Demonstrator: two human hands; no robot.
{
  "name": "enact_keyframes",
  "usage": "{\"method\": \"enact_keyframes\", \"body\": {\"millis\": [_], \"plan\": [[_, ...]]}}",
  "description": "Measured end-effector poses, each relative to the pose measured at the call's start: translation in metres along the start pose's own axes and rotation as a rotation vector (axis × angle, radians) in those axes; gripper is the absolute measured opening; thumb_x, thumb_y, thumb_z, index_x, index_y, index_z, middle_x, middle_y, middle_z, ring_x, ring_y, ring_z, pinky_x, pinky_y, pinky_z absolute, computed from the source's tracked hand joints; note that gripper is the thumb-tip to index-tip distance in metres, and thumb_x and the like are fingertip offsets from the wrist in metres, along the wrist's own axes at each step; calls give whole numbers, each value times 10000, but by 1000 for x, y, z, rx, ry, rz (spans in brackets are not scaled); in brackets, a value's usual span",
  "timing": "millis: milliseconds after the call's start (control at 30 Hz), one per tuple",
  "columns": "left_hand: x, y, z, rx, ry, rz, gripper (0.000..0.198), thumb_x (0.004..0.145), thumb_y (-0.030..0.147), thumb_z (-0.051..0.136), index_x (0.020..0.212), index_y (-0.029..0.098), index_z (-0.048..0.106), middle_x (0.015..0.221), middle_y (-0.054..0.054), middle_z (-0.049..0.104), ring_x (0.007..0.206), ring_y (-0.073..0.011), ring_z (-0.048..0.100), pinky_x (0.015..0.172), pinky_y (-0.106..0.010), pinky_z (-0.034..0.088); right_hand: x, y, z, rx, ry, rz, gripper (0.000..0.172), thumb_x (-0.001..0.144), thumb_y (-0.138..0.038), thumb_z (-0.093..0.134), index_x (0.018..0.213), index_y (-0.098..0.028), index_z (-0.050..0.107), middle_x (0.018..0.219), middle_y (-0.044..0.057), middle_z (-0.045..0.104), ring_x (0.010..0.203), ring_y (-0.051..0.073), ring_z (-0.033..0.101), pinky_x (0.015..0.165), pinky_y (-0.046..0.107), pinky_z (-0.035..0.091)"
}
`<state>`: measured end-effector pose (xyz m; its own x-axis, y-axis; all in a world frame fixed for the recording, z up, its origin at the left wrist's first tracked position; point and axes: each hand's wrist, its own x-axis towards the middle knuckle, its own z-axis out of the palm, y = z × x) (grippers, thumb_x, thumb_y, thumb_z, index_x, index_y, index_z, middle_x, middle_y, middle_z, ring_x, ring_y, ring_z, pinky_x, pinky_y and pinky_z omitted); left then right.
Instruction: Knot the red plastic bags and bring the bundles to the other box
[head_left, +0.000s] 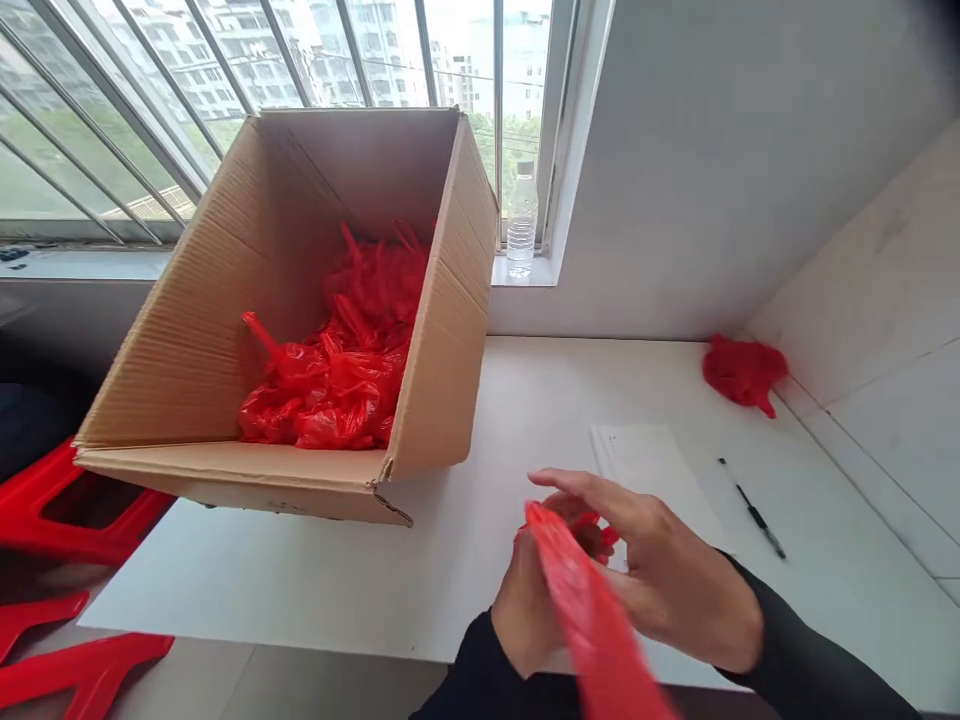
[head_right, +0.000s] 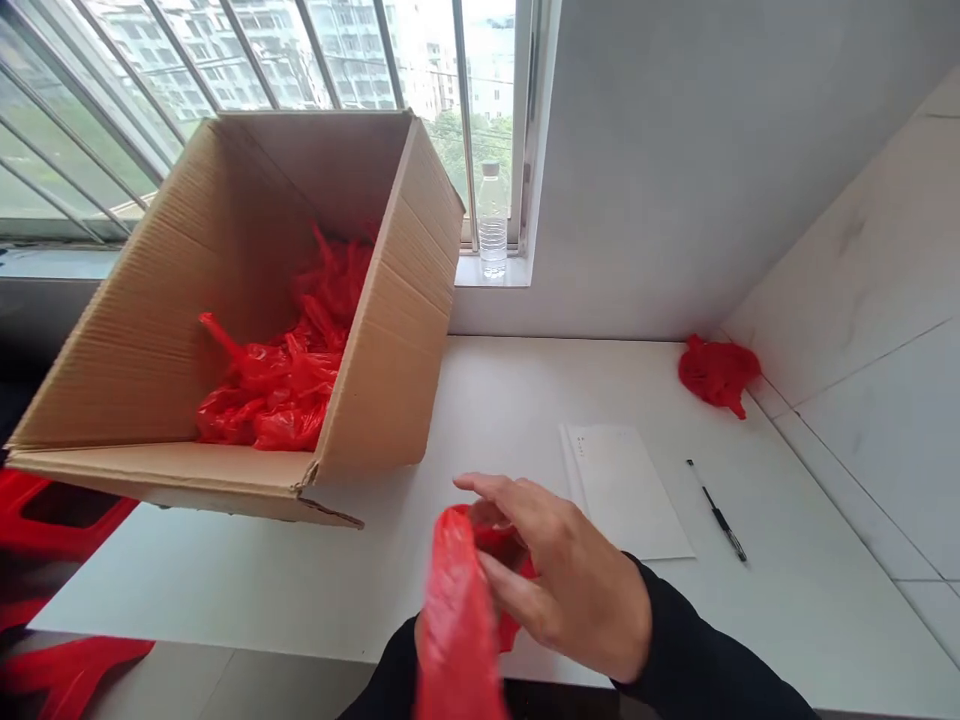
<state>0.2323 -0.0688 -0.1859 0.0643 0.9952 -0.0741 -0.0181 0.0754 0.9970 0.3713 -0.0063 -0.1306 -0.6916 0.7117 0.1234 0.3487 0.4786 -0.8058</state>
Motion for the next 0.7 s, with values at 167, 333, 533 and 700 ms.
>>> {"method": "enact_keyframes", "body": {"millis": [167, 333, 533, 700], "plan": [[9, -17, -11, -190, -58, -138, 499, 996, 528, 426, 659, 180, 544, 511, 33, 434, 488, -104, 383, 536, -268, 322, 3, 29, -5, -150, -13, -6, 292, 984, -357, 492, 1224, -248, 619, 1069, 76, 702, 981, 227, 634, 868, 416, 526], [9, -17, -22, -380, -92, -208, 447, 995, 534, 395, 1030, 175, 660, 670, -4, 541, 620, -139, 533, 644, -280, 458, -8, 27, -8, 76, 15, 180, 197, 976, -400, 521, 972, -263, 664, 907, 7, 688, 816, 158, 614, 781, 325, 498], [10, -18, -35, -306, -156, -119, 216, 881, 391, 674, 868, 177, 692, 818, -46, 618, 770, -169, 586, 769, -315, 487, -15, 49, 12, 58, -77, -21, 695, 803, -403, 752, 1411, -283, 436, 1362, 81, 566, 1244, 250, 522, 1043, 428, 458], [5, -23, -39, -131, -101, -11, 215, 842, 370, 707, 917, 181, 634, 822, -42, 643, 731, -168, 608, 694, -300, 494, -11, 80, 24, 17, -231, -21, 761, 807, -271, 699, 1479, -239, 343, 1275, 98, 626, 1090, 230, 604, 1170, 598, 276]]}}
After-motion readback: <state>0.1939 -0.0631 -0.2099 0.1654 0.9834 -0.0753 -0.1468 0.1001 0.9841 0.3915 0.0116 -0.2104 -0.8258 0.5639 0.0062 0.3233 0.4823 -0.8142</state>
